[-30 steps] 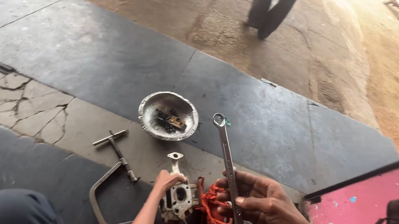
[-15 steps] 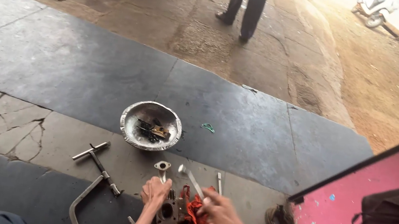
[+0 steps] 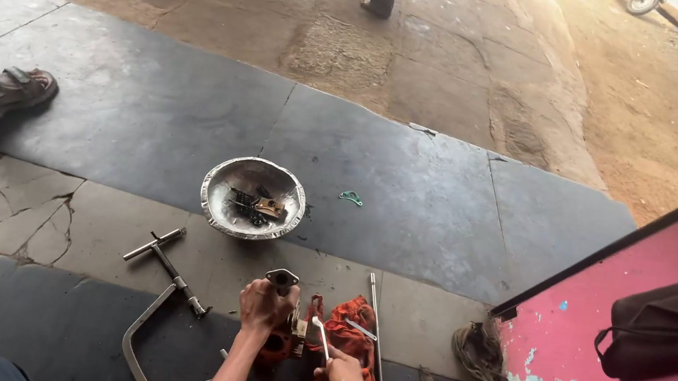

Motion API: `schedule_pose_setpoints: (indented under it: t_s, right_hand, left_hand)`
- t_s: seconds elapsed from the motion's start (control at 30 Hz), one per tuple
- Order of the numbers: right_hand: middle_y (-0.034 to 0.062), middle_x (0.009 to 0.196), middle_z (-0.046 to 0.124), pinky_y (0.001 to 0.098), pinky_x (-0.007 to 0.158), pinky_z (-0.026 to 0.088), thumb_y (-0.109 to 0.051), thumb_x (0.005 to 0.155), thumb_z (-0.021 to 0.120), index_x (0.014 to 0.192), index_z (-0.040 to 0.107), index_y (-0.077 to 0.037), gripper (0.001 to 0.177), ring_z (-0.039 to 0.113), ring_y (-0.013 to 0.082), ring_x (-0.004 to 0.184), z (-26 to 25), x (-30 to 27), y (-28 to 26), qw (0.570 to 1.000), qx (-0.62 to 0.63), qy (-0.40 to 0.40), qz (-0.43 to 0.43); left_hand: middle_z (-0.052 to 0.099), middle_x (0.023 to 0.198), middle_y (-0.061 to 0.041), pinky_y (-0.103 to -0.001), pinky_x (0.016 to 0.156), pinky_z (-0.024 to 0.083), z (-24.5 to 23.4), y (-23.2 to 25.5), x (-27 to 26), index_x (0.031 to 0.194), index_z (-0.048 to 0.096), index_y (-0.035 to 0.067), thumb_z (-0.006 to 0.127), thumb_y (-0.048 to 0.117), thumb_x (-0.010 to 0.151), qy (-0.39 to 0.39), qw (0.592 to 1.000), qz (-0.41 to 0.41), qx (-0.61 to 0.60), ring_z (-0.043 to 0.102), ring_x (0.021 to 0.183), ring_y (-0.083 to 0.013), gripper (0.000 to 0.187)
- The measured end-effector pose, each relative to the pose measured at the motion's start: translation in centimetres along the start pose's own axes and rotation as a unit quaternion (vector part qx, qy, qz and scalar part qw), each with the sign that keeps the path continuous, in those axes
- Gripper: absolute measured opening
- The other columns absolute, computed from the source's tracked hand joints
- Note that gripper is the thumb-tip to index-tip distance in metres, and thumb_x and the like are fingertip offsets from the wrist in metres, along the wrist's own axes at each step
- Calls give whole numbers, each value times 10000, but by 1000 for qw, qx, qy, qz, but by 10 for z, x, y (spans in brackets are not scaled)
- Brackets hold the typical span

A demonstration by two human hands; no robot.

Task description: The recorder is inspecting and working on a motorcycle engine cylinder head using manual tools.

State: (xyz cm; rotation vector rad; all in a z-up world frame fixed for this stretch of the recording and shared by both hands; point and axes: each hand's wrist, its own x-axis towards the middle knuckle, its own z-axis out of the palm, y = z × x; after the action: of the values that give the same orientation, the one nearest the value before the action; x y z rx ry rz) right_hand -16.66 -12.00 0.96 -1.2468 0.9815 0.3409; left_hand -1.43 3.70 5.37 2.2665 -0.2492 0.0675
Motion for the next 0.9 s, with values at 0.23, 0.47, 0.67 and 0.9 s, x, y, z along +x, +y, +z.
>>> schedule_pose_setpoints:
  t_s: [0.23, 0.47, 0.67, 0.9]
  right_hand:
    - [35, 875, 577, 203, 424, 327, -103, 1007, 404, 1513, 500, -235, 532, 389, 78, 557, -31, 23, 11, 997, 20, -34, 60]
    - [23, 907, 578, 183, 423, 328, -128, 1042, 441, 1549, 476, -198, 513, 388, 62, 565, -41, 23, 12, 977, 26, -160, 138]
    - [20, 898, 606, 172, 485, 343, -138, 1034, 457, 1486, 500, -126, 455, 447, 52, 598, -50, 118, 84, 972, -138, -189, -23]
    - [126, 903, 719, 233, 612, 469, -153, 1006, 517, 1461, 618, -149, 466, 602, 108, 634, -39, 155, 76, 960, -174, -132, -174]
  left_hand:
    - [745, 726, -179, -484, 752, 572, 6, 0, -14, 761, 755, 68, 621, 403, 845, 21, 1000, -7, -5, 737, 746, -389, 370]
    - [732, 722, -167, -476, 671, 571, 26, -19, -27, 794, 666, 89, 597, 479, 914, 50, 997, 60, -1, 733, 673, -362, 413]
    - [703, 665, -169, -461, 594, 563, 23, -11, -23, 819, 601, 116, 624, 647, 869, 25, 994, 79, 69, 726, 607, -334, 534]
    - [767, 693, -134, -459, 683, 574, 32, -5, 12, 680, 723, 140, 688, 524, 772, 8, 997, -72, 27, 753, 691, -341, 396]
